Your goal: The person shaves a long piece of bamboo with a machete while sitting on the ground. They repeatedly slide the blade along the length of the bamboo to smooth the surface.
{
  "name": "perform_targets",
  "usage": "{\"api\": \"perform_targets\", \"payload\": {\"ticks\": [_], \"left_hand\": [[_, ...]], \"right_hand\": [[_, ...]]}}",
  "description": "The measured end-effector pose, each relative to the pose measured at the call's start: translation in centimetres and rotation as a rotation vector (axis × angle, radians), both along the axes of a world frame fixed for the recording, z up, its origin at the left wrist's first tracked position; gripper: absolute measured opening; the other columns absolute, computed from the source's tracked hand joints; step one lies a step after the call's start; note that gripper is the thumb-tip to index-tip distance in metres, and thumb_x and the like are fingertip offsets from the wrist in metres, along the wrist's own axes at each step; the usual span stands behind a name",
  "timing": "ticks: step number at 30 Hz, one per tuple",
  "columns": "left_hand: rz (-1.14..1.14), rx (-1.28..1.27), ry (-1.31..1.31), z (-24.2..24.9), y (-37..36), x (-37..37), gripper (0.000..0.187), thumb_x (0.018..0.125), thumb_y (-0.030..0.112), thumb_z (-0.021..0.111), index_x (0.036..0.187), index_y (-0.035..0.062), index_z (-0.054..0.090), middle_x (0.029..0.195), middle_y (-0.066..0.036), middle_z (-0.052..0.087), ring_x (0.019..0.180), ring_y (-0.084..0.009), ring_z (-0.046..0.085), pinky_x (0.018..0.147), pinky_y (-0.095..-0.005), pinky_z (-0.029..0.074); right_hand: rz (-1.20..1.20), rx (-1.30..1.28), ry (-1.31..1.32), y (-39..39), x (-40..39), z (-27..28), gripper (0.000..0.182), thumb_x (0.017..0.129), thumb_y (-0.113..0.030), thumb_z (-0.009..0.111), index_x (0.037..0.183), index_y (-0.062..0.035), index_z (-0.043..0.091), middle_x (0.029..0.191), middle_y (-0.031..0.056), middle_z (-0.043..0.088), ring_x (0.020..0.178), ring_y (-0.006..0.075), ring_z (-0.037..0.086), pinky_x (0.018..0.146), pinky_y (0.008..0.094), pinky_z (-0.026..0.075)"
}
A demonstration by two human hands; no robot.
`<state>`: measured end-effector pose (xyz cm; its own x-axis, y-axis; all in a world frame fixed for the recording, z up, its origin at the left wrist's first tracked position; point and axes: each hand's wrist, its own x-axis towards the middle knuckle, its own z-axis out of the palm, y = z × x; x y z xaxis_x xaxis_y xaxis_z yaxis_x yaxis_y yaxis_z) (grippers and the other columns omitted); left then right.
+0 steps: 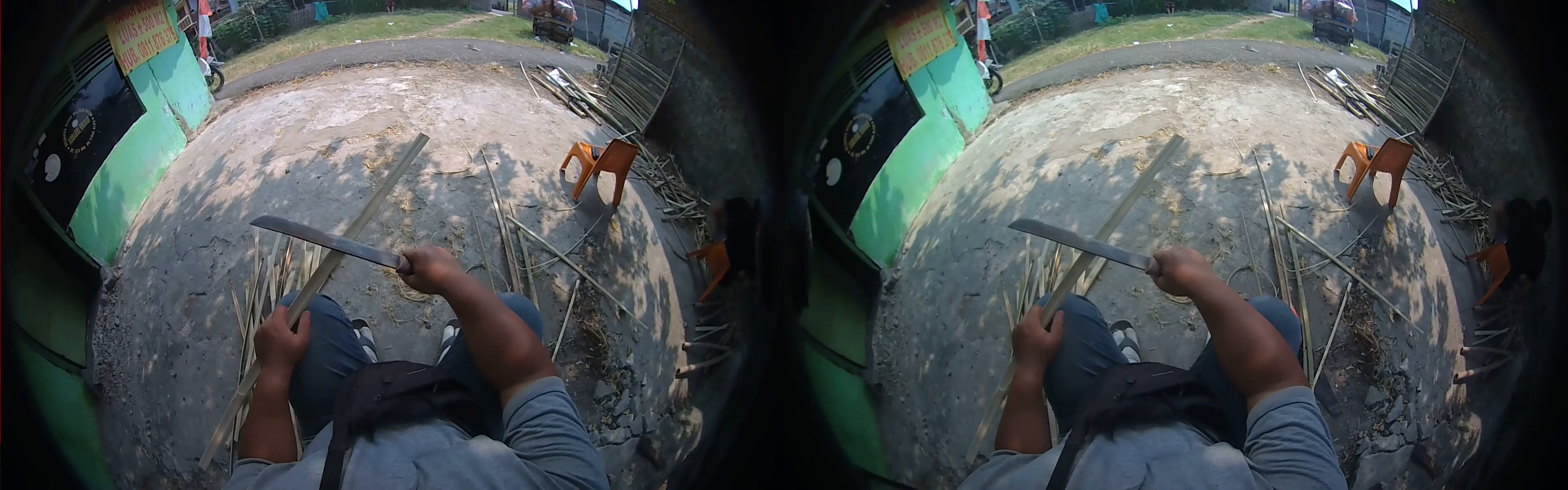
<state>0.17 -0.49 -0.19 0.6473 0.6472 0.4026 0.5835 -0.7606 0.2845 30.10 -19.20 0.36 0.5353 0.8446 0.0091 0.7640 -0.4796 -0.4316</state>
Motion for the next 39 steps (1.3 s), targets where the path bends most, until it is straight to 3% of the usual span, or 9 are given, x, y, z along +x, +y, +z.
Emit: {"api": "perform_targets", "payload": {"ticks": [12, 27, 39], "left_hand": [[0.006, -0.059, 0.013, 1.0, -0.5, 0.2, 0.042, 0.091, 0.044, 0.072, 0.084, 0.0034, 0.063, 0.080, -0.023, 0.068, 0.079, -0.0472, 0.069, 0.072, -0.0563, 0.053], [0.028, -0.072, -0.013, 0.3, -0.3, 0.0, 0.039, 0.091, 0.042, 0.072, 0.087, 0.0045, 0.064, 0.081, -0.022, 0.068, 0.080, -0.0472, 0.069, 0.071, -0.0564, 0.053], [0.013, -0.057, -0.005, 0.3, -0.1, 0.0, 0.037, 0.091, 0.041, 0.072, 0.086, 0.0049, 0.064, 0.080, -0.022, 0.069, 0.078, -0.0459, 0.069, 0.070, -0.0559, 0.053]], "right_hand": [[0.076, -0.142, -0.092, 1.0, -0.3, 0.4, 0.024, 0.093, -0.034, 0.065, 0.098, -0.0134, 0.075, 0.101, 0.0161, 0.076, 0.099, 0.0368, 0.074, 0.086, 0.0485, 0.059], [0.072, 0.051, -0.080, 0.4, -0.6, -0.3, 0.020, 0.093, -0.031, 0.064, 0.098, -0.0145, 0.074, 0.097, 0.0158, 0.075, 0.097, 0.0377, 0.073, 0.085, 0.0496, 0.058], [0.067, 0.028, -0.099, 0.1, -0.2, 0.1, 0.020, 0.092, -0.032, 0.066, 0.098, -0.0140, 0.074, 0.097, 0.0158, 0.075, 0.096, 0.0370, 0.073, 0.083, 0.0495, 0.058]]}}
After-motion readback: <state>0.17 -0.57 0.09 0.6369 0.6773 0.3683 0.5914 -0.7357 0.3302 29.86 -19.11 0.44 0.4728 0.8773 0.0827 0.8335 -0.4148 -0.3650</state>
